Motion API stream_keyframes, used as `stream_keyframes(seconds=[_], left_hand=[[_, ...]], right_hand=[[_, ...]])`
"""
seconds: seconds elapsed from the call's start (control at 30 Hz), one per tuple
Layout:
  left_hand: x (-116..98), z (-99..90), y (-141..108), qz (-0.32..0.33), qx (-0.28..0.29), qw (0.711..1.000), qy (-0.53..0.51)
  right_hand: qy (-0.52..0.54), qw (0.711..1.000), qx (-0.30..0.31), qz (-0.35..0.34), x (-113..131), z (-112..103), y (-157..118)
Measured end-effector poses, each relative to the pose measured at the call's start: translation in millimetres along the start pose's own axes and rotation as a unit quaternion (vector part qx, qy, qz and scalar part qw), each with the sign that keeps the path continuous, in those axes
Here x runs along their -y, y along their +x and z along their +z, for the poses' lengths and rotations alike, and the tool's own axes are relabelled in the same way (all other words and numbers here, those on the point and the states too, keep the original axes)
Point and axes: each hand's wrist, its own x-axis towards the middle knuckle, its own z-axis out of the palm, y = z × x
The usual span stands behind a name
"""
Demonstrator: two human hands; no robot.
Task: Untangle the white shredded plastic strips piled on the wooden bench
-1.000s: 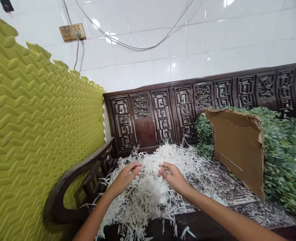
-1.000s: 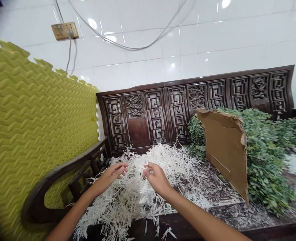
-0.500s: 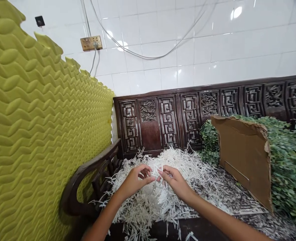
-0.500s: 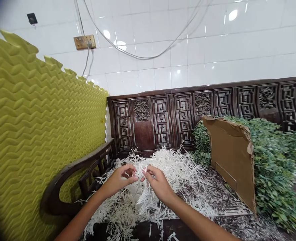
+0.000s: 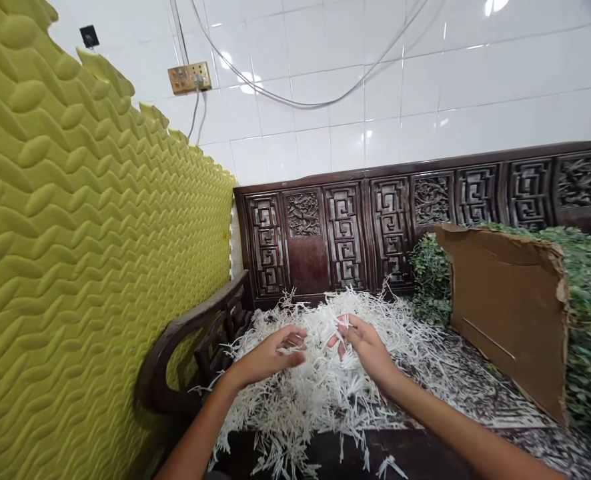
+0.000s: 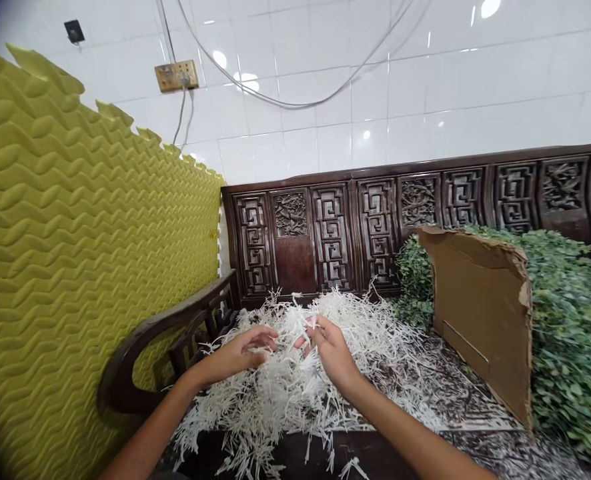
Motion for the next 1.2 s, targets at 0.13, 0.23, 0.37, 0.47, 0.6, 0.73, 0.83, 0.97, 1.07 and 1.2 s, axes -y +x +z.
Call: stream_keyframes(seconds=[0.13, 0.23, 0.37, 0.47, 0.6, 0.73, 0.83, 0.97, 1.07, 1.2], left_hand=[[1.0, 3.2, 0.6, 0.007, 0.006, 1.0, 0.017], [-0.1, 1.7, 2.5, 0.007, -0.042, 0.999, 0.033], [-0.5, -1.3, 3.0, 0.016, -0.062, 0.998, -0.011], [-0.9, 1.0, 3.9, 0.036, -0.067, 0.997, -0.022], [-3.0, 7.5, 7.4, 0.061, -0.067, 0.996, -0.005], [-5.0, 12.6, 10.5, 0.056, -0.067, 0.996, -0.022], [-5.8, 14.8, 10.7, 0.058, -0.07, 0.995, -0.048], [-7.1, 15.2, 9.6, 0.056, -0.054, 0.994, -0.076], [-8.1, 14.6, 8.6, 0.065, -0.073, 0.995, -0.036], [-8.9, 16.0, 5.8, 0.058, -0.066, 0.996, -0.032]], right_hand=[[0.015, 0.999, -0.049, 0.007, 3.4, -10.3, 3.3], [0.015, 0.998, -0.065, -0.002, 5.1, -15.4, 6.1], [-0.028, 0.998, -0.059, 0.0, -0.6, -20.0, 9.0], [-0.096, 0.994, -0.026, 0.034, -12.8, -22.0, 9.3], [-0.191, 0.978, -0.026, 0.078, -24.8, -19.0, 6.3], [-0.27, 0.962, -0.039, 0.007, -11.6, -6.8, -2.9], [-0.299, 0.951, -0.041, -0.074, 10.5, 4.9, -12.4], [-0.248, 0.962, 0.085, -0.069, 29.8, 16.9, -20.7], [-0.243, 0.954, 0.161, -0.067, 27.4, 21.9, -19.6], [-0.293, 0.943, 0.137, -0.084, 13.7, 23.6, -11.5]])
